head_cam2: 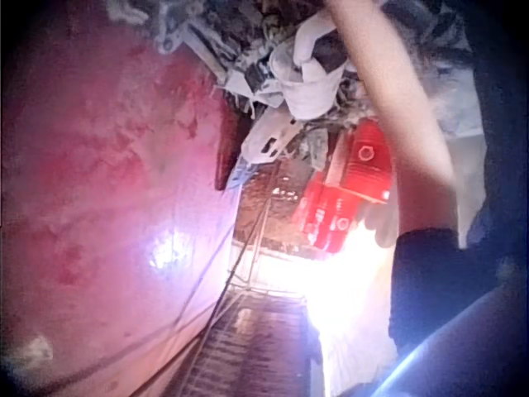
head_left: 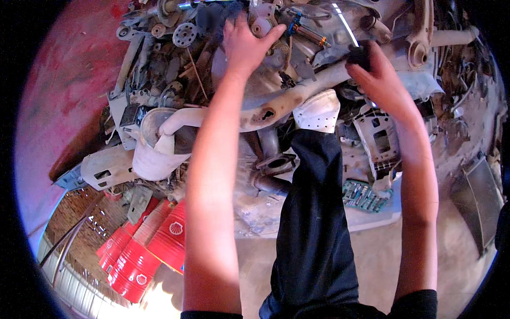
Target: The person uses a screwdriver to loosen and remove bolts from a car engine component. They then detach the component, which appears to be a starter motor, and place it aside. The person continues to work on the engine, using the screwdriver to manipulate other parts.
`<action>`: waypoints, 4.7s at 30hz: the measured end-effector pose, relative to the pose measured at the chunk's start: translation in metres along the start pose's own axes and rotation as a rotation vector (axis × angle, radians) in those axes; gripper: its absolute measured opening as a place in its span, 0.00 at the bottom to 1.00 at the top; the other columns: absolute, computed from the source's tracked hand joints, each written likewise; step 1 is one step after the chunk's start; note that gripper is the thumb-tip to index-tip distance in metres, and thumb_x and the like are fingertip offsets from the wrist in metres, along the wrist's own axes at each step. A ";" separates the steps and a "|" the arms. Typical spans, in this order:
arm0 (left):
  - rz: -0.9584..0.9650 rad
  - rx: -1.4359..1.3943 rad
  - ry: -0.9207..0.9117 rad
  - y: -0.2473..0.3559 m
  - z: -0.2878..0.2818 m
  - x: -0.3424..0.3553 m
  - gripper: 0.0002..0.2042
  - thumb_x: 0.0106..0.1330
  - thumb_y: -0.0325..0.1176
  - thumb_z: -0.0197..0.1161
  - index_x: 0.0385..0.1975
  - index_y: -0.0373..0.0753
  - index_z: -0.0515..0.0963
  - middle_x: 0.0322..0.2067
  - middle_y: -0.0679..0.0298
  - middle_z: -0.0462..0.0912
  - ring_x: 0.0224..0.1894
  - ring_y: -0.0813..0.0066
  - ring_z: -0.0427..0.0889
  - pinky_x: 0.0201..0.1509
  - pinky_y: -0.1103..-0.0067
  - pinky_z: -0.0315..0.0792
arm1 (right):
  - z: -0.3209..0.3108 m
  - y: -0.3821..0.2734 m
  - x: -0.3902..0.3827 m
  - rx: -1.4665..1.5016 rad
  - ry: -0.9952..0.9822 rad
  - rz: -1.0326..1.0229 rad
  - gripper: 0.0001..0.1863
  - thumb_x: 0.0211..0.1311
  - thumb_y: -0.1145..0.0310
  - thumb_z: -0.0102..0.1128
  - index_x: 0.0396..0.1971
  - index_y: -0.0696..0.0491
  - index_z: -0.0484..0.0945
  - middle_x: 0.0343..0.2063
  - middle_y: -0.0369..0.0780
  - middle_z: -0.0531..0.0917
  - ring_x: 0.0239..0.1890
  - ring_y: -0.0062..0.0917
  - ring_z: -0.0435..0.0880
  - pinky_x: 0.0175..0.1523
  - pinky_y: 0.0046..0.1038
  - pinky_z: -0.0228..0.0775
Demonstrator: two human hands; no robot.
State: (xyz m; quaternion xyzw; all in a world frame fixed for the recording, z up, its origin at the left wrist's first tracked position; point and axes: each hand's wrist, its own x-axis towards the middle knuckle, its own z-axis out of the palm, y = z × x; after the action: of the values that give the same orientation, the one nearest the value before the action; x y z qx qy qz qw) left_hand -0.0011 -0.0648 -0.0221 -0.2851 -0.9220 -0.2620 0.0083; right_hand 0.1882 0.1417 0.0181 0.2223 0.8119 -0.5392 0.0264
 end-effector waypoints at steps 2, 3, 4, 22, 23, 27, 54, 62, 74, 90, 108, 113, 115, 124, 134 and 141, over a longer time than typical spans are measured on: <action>-0.005 -0.076 -0.085 -0.007 -0.011 0.002 0.40 0.44 0.62 0.68 0.47 0.32 0.71 0.44 0.42 0.71 0.49 0.47 0.72 0.53 0.64 0.67 | -0.025 -0.027 -0.025 0.319 -0.208 0.201 0.16 0.60 0.67 0.56 0.45 0.58 0.68 0.30 0.38 0.77 0.28 0.20 0.73 0.32 0.24 0.69; 0.005 -0.135 -0.091 -0.009 -0.010 0.006 0.39 0.42 0.60 0.70 0.46 0.32 0.72 0.44 0.44 0.72 0.51 0.49 0.71 0.54 0.65 0.67 | -0.035 -0.040 -0.036 0.410 -0.189 0.187 0.16 0.60 0.70 0.54 0.47 0.58 0.68 0.31 0.36 0.77 0.29 0.17 0.73 0.33 0.20 0.68; 0.028 -0.166 -0.111 -0.009 -0.021 0.010 0.36 0.42 0.58 0.72 0.42 0.31 0.75 0.41 0.46 0.75 0.48 0.52 0.74 0.52 0.67 0.69 | -0.037 -0.053 -0.044 0.519 -0.182 0.166 0.16 0.61 0.72 0.53 0.49 0.58 0.68 0.32 0.34 0.76 0.30 0.14 0.72 0.34 0.17 0.67; -0.352 -0.531 -0.374 -0.033 -0.042 0.024 0.23 0.53 0.46 0.65 0.42 0.34 0.79 0.34 0.64 0.82 0.36 0.80 0.75 0.44 0.81 0.69 | -0.021 -0.038 -0.082 0.881 -0.099 0.381 0.16 0.65 0.65 0.54 0.45 0.61 0.70 0.33 0.40 0.81 0.35 0.21 0.81 0.41 0.23 0.75; -0.353 -0.511 -0.373 -0.031 -0.039 0.022 0.23 0.53 0.46 0.66 0.42 0.33 0.79 0.34 0.63 0.82 0.36 0.79 0.76 0.44 0.81 0.69 | -0.020 -0.036 -0.083 0.904 -0.075 0.403 0.16 0.65 0.65 0.54 0.45 0.61 0.71 0.34 0.39 0.81 0.35 0.21 0.81 0.41 0.23 0.75; -0.163 -0.348 -0.300 -0.025 -0.031 0.014 0.26 0.49 0.47 0.69 0.41 0.31 0.78 0.35 0.57 0.82 0.39 0.70 0.78 0.48 0.77 0.69 | -0.020 -0.032 -0.085 1.029 0.025 0.471 0.15 0.64 0.65 0.56 0.45 0.60 0.72 0.33 0.38 0.81 0.33 0.20 0.80 0.41 0.22 0.74; -0.087 0.126 -0.200 0.004 -0.043 -0.042 0.43 0.37 0.48 0.76 0.56 0.37 0.67 0.52 0.48 0.70 0.54 0.49 0.69 0.58 0.64 0.65 | -0.018 -0.031 -0.087 0.826 0.038 0.570 0.18 0.64 0.64 0.55 0.47 0.61 0.75 0.29 0.36 0.80 0.27 0.16 0.75 0.33 0.19 0.68; -0.063 -0.012 -0.162 0.001 -0.041 -0.042 0.36 0.41 0.42 0.76 0.53 0.37 0.70 0.48 0.48 0.73 0.52 0.52 0.71 0.57 0.66 0.66 | 0.002 -0.037 -0.088 0.784 0.005 0.520 0.18 0.65 0.63 0.55 0.49 0.61 0.74 0.29 0.36 0.81 0.27 0.14 0.74 0.34 0.18 0.68; -0.099 0.211 -0.145 -0.002 -0.034 -0.042 0.42 0.38 0.58 0.72 0.45 0.25 0.73 0.44 0.43 0.72 0.51 0.47 0.70 0.56 0.66 0.66 | -0.016 -0.102 -0.085 0.470 -0.038 0.267 0.23 0.56 0.79 0.55 0.54 0.61 0.65 0.45 0.40 0.77 0.40 0.17 0.74 0.47 0.19 0.67; -0.122 0.019 -0.054 -0.006 -0.038 -0.045 0.31 0.44 0.52 0.71 0.40 0.30 0.76 0.46 0.44 0.73 0.53 0.49 0.71 0.54 0.66 0.70 | -0.060 -0.162 -0.065 0.334 0.336 0.144 0.24 0.63 0.60 0.54 0.56 0.56 0.67 0.30 0.37 0.78 0.15 0.10 0.63 0.19 0.13 0.54; -0.052 -0.054 -0.011 -0.020 -0.025 -0.050 0.23 0.45 0.42 0.71 0.37 0.33 0.76 0.39 0.53 0.77 0.44 0.57 0.76 0.47 0.68 0.72 | 0.004 -0.195 -0.001 -0.844 -0.438 -0.130 0.15 0.51 0.71 0.59 0.40 0.57 0.79 0.22 0.49 0.81 0.27 0.34 0.83 0.36 0.30 0.73; -0.155 -0.090 -0.171 -0.012 -0.042 -0.048 0.24 0.43 0.41 0.72 0.37 0.32 0.75 0.42 0.52 0.76 0.47 0.56 0.74 0.51 0.68 0.71 | 0.011 -0.203 0.013 -0.940 -0.490 -0.165 0.13 0.51 0.70 0.58 0.38 0.58 0.80 0.21 0.49 0.79 0.24 0.34 0.83 0.35 0.30 0.73; -0.135 -0.080 -0.181 -0.012 -0.043 -0.048 0.24 0.43 0.42 0.72 0.37 0.32 0.76 0.42 0.52 0.76 0.47 0.56 0.75 0.51 0.68 0.71 | 0.012 -0.207 0.017 -0.916 -0.517 -0.186 0.13 0.51 0.70 0.58 0.37 0.59 0.80 0.20 0.48 0.79 0.24 0.34 0.82 0.34 0.30 0.73; -0.226 -0.099 -0.103 -0.014 -0.033 -0.056 0.24 0.43 0.42 0.74 0.40 0.37 0.78 0.49 0.55 0.74 0.53 0.55 0.72 0.52 0.66 0.73 | 0.033 -0.219 0.038 -1.099 -0.688 -0.439 0.14 0.49 0.67 0.60 0.33 0.60 0.80 0.28 0.53 0.80 0.33 0.46 0.81 0.41 0.36 0.73; -0.234 -0.159 -0.050 -0.019 -0.007 -0.052 0.24 0.45 0.38 0.73 0.41 0.34 0.75 0.46 0.53 0.75 0.49 0.54 0.75 0.51 0.65 0.73 | 0.050 -0.207 0.043 -0.371 -0.478 0.632 0.12 0.58 0.66 0.59 0.30 0.62 0.78 0.15 0.37 0.75 0.15 0.14 0.69 0.17 0.20 0.58; -0.180 -0.284 0.007 -0.018 0.010 -0.043 0.24 0.47 0.34 0.71 0.44 0.32 0.72 0.43 0.50 0.76 0.48 0.53 0.76 0.50 0.66 0.73 | 0.057 -0.206 0.068 -1.122 -0.665 0.106 0.15 0.50 0.69 0.61 0.38 0.60 0.80 0.18 0.39 0.78 0.15 0.21 0.71 0.21 0.26 0.64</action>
State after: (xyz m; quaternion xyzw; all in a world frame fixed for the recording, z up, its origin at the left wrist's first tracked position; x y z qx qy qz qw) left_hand 0.0265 -0.0950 -0.0471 -0.1988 -0.8974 -0.3905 -0.0522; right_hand 0.0358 0.0478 0.1536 0.0356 0.9064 -0.0715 0.4147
